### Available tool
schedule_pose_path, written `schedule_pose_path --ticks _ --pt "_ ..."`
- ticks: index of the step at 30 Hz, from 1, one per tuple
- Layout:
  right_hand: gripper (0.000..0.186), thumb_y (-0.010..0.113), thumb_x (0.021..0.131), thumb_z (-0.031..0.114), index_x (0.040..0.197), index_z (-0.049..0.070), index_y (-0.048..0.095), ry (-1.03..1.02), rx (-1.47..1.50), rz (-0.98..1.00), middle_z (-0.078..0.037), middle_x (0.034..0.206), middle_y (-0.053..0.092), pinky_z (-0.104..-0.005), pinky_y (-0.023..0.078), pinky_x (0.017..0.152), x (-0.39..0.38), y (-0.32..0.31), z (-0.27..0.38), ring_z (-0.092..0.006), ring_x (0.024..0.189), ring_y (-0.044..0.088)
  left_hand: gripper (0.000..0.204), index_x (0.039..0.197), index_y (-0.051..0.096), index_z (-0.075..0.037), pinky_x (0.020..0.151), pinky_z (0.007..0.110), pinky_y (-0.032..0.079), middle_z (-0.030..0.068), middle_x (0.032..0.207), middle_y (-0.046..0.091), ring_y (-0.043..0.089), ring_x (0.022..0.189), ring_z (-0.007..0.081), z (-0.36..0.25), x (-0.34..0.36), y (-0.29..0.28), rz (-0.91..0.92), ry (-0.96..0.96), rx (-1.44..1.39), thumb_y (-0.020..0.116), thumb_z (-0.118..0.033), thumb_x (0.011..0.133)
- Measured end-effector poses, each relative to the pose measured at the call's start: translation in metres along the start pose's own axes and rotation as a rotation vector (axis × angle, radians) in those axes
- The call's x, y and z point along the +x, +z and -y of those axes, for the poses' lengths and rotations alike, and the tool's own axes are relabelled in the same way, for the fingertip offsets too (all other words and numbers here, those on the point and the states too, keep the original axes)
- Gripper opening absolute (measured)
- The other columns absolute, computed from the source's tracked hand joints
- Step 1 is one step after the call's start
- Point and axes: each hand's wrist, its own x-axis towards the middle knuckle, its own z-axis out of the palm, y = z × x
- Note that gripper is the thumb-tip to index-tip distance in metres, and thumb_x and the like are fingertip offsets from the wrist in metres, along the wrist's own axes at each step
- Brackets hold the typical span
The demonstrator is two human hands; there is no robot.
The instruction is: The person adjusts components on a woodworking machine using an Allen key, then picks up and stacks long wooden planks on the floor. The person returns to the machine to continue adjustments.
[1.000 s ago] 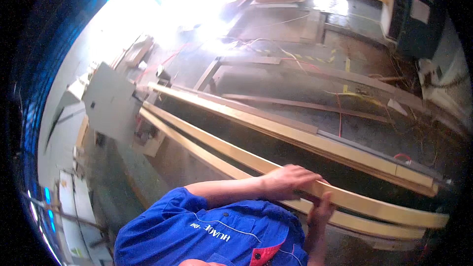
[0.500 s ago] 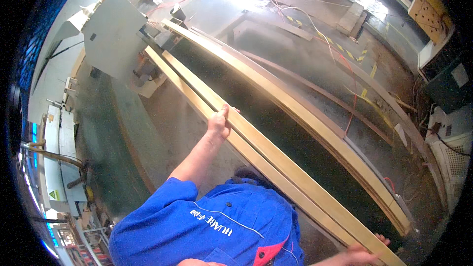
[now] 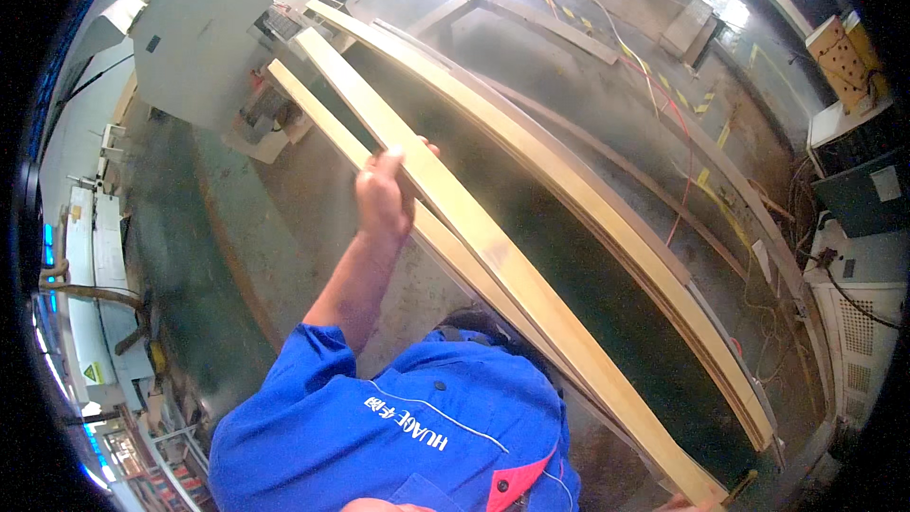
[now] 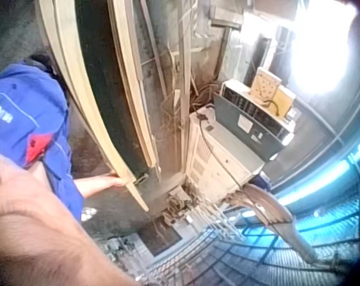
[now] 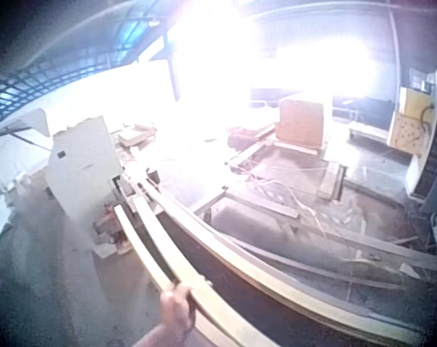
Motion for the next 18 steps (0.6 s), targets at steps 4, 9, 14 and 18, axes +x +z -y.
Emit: schedule_pose_path --ticks 4,9,14,18 --pt "0.046 0.054 0.102 0.045 0.121 0.003 0.062 0.003 0.027 0.041 -0.010 0.107 0.067 -0.0450 0.054 0.098 -0.009 0.021 -0.010 -0.0285 0.108 0.066 0.016 0.107 0.065 0.000 0.086 0.038 0.058 0.0136 0.101 0.072 0.072 0.092 0.0233 -0.021 0.070 -0.031 -0.111 0.137 0.003 0.058 -0.011 0.099" --pt "0.044 0.057 0.101 0.043 0.120 0.004 0.062 0.022 0.050 0.107 -0.011 0.107 0.068 -0.0462 0.055 0.094 -0.012 0.046 -0.017 -0.0295 0.106 0.067 0.020 0.109 0.062 -0.001 0.068 0.037 0.064 0.0095 0.092 0.071 0.073 0.075 0.0218 -0.051 0.155 -0.069 -0.143 0.109 0.023 0.069 -0.013 0.094" --pt "0.043 0.059 0.099 0.042 0.120 0.004 0.062 0.033 0.061 0.138 -0.012 0.108 0.068 -0.0475 0.056 0.090 -0.005 0.057 -0.022 -0.0304 0.103 0.067 0.018 0.095 0.066 -0.002 0.066 0.039 0.062 0.0098 0.092 0.070 0.071 0.076 0.0224 -0.083 0.218 -0.080 -0.331 0.158 0.148 0.073 -0.018 0.091" --pt "0.043 0.061 0.098 0.041 0.120 0.004 0.063 0.043 0.065 0.148 -0.012 0.108 0.068 -0.0485 0.057 0.087 0.005 0.056 -0.028 -0.0312 0.101 0.068 0.031 0.113 0.066 0.001 0.077 0.046 0.063 0.0117 0.107 0.071 0.073 0.095 0.0282 -0.102 0.254 -0.089 -0.429 0.140 0.100 0.075 -0.018 0.090"
